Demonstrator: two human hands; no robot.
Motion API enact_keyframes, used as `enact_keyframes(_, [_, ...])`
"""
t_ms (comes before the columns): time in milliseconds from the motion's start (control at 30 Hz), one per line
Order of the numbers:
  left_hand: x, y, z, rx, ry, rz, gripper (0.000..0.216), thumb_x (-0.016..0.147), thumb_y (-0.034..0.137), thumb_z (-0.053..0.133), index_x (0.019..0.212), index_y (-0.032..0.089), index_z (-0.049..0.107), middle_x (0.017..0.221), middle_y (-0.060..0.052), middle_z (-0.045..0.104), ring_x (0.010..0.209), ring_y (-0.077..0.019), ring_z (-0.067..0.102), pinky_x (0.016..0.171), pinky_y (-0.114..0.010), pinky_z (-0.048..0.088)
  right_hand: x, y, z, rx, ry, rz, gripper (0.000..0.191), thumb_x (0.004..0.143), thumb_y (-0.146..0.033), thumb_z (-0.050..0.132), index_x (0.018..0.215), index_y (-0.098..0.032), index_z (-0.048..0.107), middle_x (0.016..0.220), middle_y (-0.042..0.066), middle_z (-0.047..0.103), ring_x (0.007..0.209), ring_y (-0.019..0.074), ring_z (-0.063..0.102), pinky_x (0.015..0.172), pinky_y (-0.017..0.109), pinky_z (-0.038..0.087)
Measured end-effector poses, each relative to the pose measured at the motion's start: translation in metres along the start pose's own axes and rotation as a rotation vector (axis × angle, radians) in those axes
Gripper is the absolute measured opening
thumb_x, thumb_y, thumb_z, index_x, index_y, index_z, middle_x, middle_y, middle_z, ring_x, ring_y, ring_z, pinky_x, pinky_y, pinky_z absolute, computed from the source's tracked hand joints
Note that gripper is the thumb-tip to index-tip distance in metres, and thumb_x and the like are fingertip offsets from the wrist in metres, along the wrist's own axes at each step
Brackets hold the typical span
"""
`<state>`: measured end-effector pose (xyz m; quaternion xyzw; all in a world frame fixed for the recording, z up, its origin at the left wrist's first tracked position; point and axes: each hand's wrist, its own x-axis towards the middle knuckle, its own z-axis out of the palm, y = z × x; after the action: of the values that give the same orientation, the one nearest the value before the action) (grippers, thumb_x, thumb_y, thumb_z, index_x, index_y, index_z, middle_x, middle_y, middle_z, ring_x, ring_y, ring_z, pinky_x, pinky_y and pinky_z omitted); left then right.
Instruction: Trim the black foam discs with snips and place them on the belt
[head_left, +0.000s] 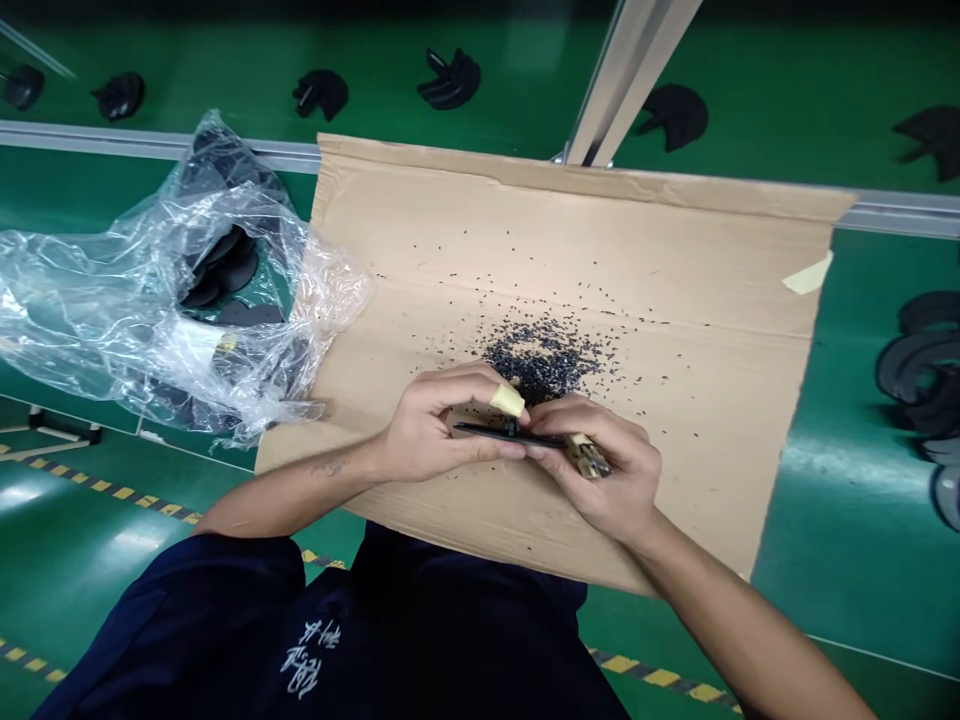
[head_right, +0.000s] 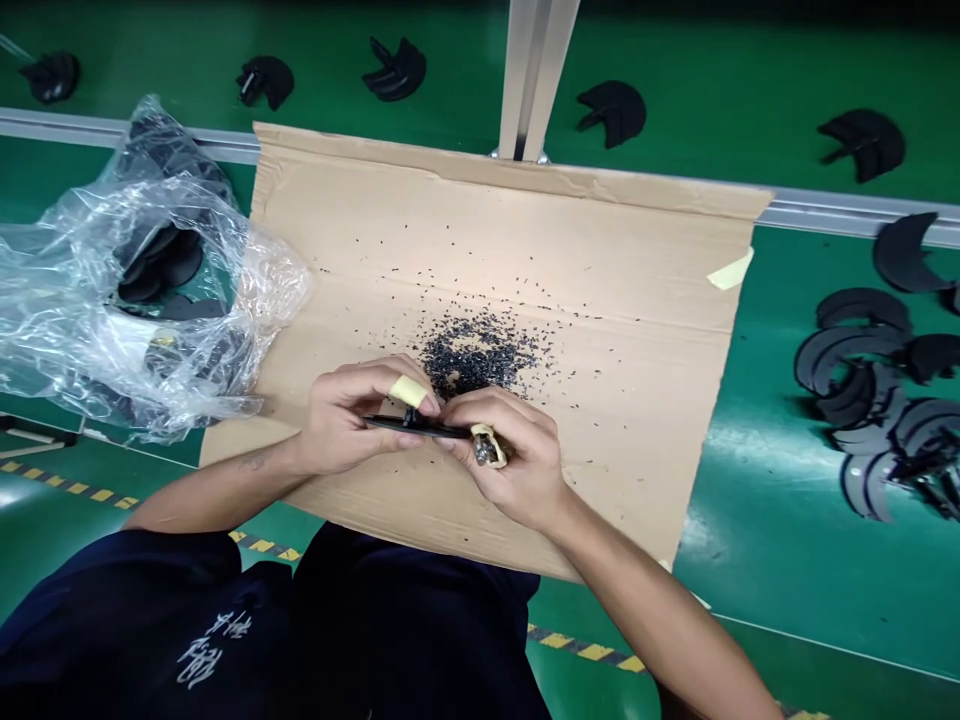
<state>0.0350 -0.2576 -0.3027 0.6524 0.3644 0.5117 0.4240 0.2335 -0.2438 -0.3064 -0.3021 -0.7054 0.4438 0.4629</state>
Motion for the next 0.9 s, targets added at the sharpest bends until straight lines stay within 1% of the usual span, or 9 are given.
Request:
enact_keyframes(100, [0.0, 0.0, 0.0, 0.098, 0.016, 0.021, 0.023, 0.081, 0.031, 0.084, 0.096, 0.016, 0.074, 0.085, -0.006, 0.075, 0.081, -0.0142, 0.068, 0.076, -0.027, 0.056, 0.001, -0.001, -0.002, -0.045, 0.007, -0.032, 0.018, 0.083, -0.014, 0.079, 0.097, -0.022, 0.071, 0.093, 0.006, 0.077, 0.082, 0.0198, 0.073, 0.073, 0.034, 0.061])
enact_keyframes(167, [-0.001, -0.001, -0.002, 0.044, -0.023, -0.011, 0.033, 0.08, 0.042, 0.084, 0.097, 0.015, 0.074, 0.087, -0.007, 0.075, 0.082, -0.0145, 0.068, 0.075, -0.026, 0.056, 0.001, -0.002, -0.004, -0.034, 0.013, -0.052, 0.02, 0.083, -0.009, 0.076, 0.096, -0.022, 0.071, 0.091, 0.005, 0.076, 0.081, 0.0192, 0.073, 0.072, 0.033, 0.06])
enact_keyframes(267, [0.001, -0.001, -0.005, -0.196, -0.09, -0.195, 0.055, 0.089, 0.066, 0.061, 0.101, 0.014, 0.075, 0.091, -0.009, 0.074, 0.081, -0.0151, 0.068, 0.072, -0.026, 0.056, 0.002, -0.003, -0.006, 0.0, 0.035, -0.035, 0.021, 0.083, -0.005, 0.074, 0.093, -0.023, 0.07, 0.087, 0.004, 0.074, 0.079, 0.0176, 0.072, 0.071, 0.032, 0.058])
enact_keyframes(333, [0.002, -0.001, -0.008, -0.303, -0.101, -0.342, 0.052, 0.095, 0.063, 0.056, 0.101, 0.015, 0.076, 0.092, -0.009, 0.073, 0.081, -0.0144, 0.069, 0.07, -0.025, 0.056, 0.003, -0.003, -0.007, 0.012, 0.038, -0.013, 0.019, 0.083, -0.007, 0.075, 0.093, -0.023, 0.07, 0.088, 0.004, 0.073, 0.08, 0.0172, 0.07, 0.071, 0.032, 0.058])
enact_keyframes(433, [0.005, -0.001, -0.01, -0.383, -0.15, -0.449, 0.027, 0.089, 0.041, 0.076, 0.094, 0.015, 0.076, 0.09, -0.006, 0.072, 0.078, -0.0126, 0.068, 0.068, -0.021, 0.054, 0.004, -0.003, -0.009, 0.004, -0.003, -0.009, 0.014, 0.085, -0.012, 0.075, 0.092, -0.023, 0.071, 0.09, 0.004, 0.072, 0.082, 0.0175, 0.069, 0.072, 0.033, 0.057])
enact_keyframes(533, [0.008, 0.001, -0.011, -0.507, -0.252, -0.474, 0.019, 0.088, 0.033, 0.078, 0.089, 0.014, 0.074, 0.091, -0.006, 0.069, 0.079, -0.0117, 0.068, 0.071, -0.02, 0.055, 0.005, -0.004, -0.01, 0.008, -0.052, 0.008, 0.005, 0.089, -0.022, 0.076, 0.091, -0.022, 0.071, 0.089, 0.005, 0.069, 0.079, 0.0162, 0.065, 0.068, 0.032, 0.055])
enact_keyframes(700, [0.011, 0.005, -0.015, -0.537, -0.359, -0.478, 0.017, 0.091, 0.031, 0.075, 0.088, 0.015, 0.071, 0.091, -0.006, 0.066, 0.082, -0.0116, 0.067, 0.074, -0.021, 0.055, 0.006, -0.008, -0.01, 0.038, -0.107, 0.074, 0.013, 0.09, -0.033, 0.075, 0.089, -0.02, 0.072, 0.086, 0.005, 0.067, 0.073, 0.0151, 0.064, 0.062, 0.03, 0.052])
enact_keyframes(800, [0.008, 0.004, -0.015, -0.46, -0.326, -0.47, 0.031, 0.093, 0.047, 0.069, 0.093, 0.015, 0.071, 0.089, -0.006, 0.066, 0.081, -0.0135, 0.066, 0.073, -0.023, 0.055, 0.006, -0.009, -0.01, -0.01, -0.055, 0.077, 0.006, 0.088, -0.025, 0.076, 0.089, -0.021, 0.071, 0.085, 0.004, 0.068, 0.075, 0.0156, 0.064, 0.065, 0.031, 0.053])
enact_keyframes(900, [0.002, 0.0, -0.009, -0.383, -0.195, -0.387, 0.05, 0.086, 0.062, 0.07, 0.107, 0.017, 0.07, 0.098, -0.008, 0.069, 0.085, -0.0149, 0.067, 0.076, -0.025, 0.057, 0.006, -0.008, -0.011, -0.113, 0.031, 0.073, 0.006, 0.088, -0.019, 0.075, 0.089, -0.022, 0.07, 0.084, 0.003, 0.068, 0.077, 0.0171, 0.065, 0.07, 0.033, 0.053])
